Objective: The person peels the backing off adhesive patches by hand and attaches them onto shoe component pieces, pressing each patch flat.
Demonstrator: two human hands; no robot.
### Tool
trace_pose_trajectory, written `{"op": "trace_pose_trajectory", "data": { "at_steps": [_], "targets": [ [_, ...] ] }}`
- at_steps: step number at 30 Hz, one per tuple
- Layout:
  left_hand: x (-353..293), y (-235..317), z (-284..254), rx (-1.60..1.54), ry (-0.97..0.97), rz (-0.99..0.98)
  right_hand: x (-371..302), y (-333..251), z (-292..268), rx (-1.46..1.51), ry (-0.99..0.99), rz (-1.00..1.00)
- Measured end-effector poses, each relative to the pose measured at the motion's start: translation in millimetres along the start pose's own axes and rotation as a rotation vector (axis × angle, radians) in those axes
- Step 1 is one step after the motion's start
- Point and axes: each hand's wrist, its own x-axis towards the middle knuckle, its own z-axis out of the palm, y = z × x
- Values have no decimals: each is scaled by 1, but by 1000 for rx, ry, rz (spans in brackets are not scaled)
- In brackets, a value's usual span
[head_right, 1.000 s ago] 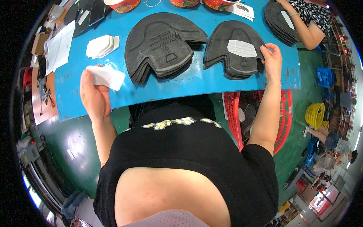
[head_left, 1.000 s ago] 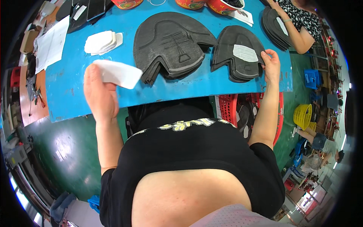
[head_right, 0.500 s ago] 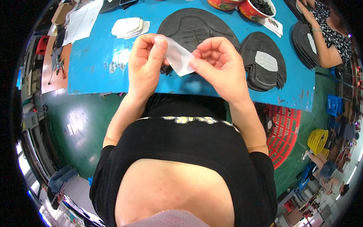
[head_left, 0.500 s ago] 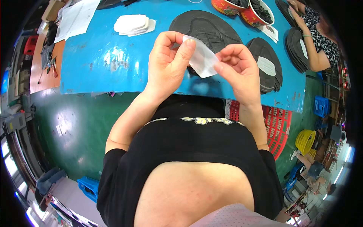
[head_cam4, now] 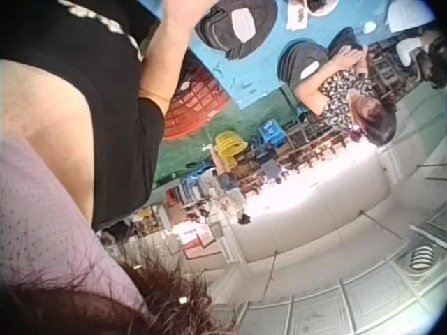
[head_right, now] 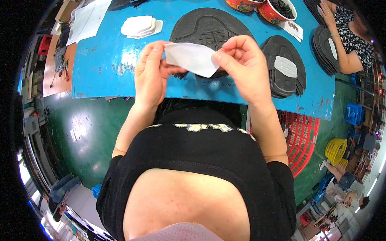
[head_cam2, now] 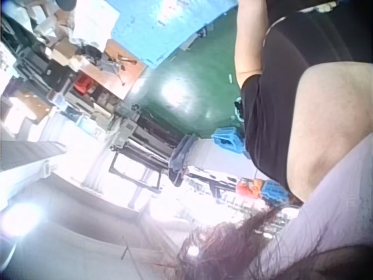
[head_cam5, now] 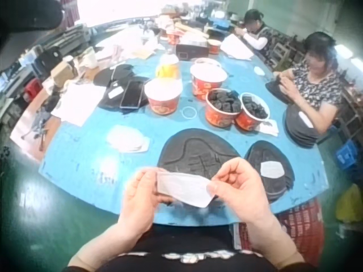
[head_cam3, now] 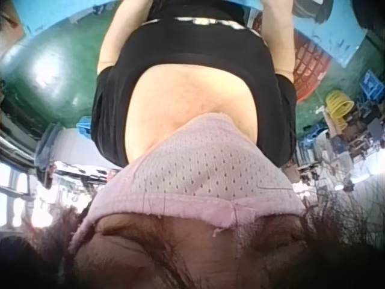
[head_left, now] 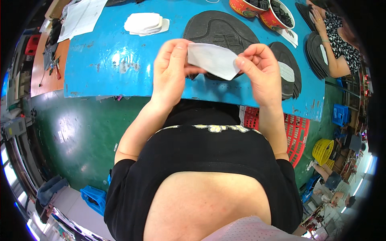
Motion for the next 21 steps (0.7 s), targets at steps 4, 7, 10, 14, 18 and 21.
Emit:
{"op": "trace_pose_trajectory", "data": {
  "at_steps": [4,7,10,14,18,21],
  "targets": [
    [7,6,-2,836,236,927,4,-12,6,-71,5,-150],
    [4,2,15,877,-260,838,7,-7,22,74,-48,-171],
    [5,-1,17,846,-246,803,5,3,26,324,-39,-28],
    [5,-7,15,841,-213,746,1,3,27,362,6,60],
    [8,-13,12,809,-157,739,2,2,26,350,1,60],
    [8,-13,13,862,-165,816,3,3,25,267,-1,22]
  ]
}}
